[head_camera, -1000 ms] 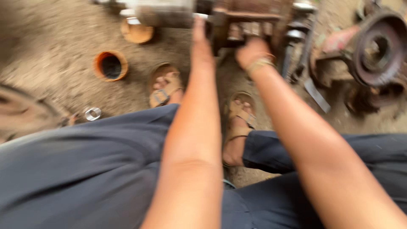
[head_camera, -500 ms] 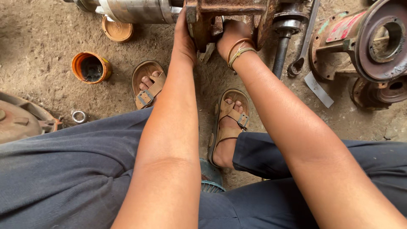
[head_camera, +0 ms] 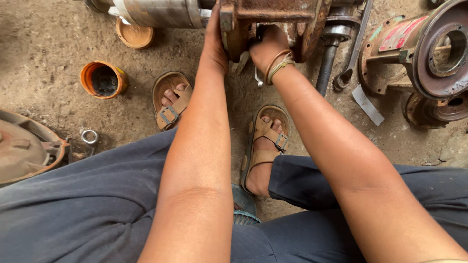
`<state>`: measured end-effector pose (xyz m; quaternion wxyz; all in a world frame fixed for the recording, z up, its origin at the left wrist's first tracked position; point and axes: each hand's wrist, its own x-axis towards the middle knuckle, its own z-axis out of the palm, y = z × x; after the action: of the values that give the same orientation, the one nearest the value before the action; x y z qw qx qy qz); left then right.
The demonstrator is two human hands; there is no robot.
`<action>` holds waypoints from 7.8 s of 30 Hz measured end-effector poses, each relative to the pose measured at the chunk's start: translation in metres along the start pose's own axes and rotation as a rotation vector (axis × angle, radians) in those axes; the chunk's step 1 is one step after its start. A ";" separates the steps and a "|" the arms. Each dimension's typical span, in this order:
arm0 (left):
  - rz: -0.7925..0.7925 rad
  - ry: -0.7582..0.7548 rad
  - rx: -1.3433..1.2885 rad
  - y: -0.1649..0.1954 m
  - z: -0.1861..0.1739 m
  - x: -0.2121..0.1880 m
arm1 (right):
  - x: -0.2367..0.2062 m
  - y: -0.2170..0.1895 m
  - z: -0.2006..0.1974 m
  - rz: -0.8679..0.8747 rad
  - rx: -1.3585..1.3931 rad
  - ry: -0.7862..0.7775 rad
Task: The person sits on the ground working on a rusty pump-motor assembly, using a spanner to loosen and tighten bolts on the housing while steadying the unit with the other hand, occasionally repositioning the assembly on the floor.
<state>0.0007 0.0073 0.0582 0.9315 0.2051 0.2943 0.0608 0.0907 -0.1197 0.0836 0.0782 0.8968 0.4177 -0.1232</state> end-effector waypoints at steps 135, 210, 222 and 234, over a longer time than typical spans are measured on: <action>-0.084 0.045 -0.089 0.003 -0.017 0.000 | -0.045 -0.029 0.008 0.253 1.246 0.354; -0.087 0.219 -0.144 -0.004 -0.032 0.005 | -0.055 -0.036 0.046 0.145 0.953 0.386; -0.035 -0.153 -0.023 -0.005 -0.031 0.007 | -0.015 -0.014 0.010 0.680 1.680 -0.249; -0.012 -0.017 -0.004 -0.003 -0.027 0.003 | -0.042 -0.010 0.028 0.311 0.889 0.300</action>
<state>-0.0125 0.0142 0.0355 0.9346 0.2020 0.2876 0.0542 0.0526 -0.1509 0.0689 -0.3555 0.9029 0.1927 -0.1458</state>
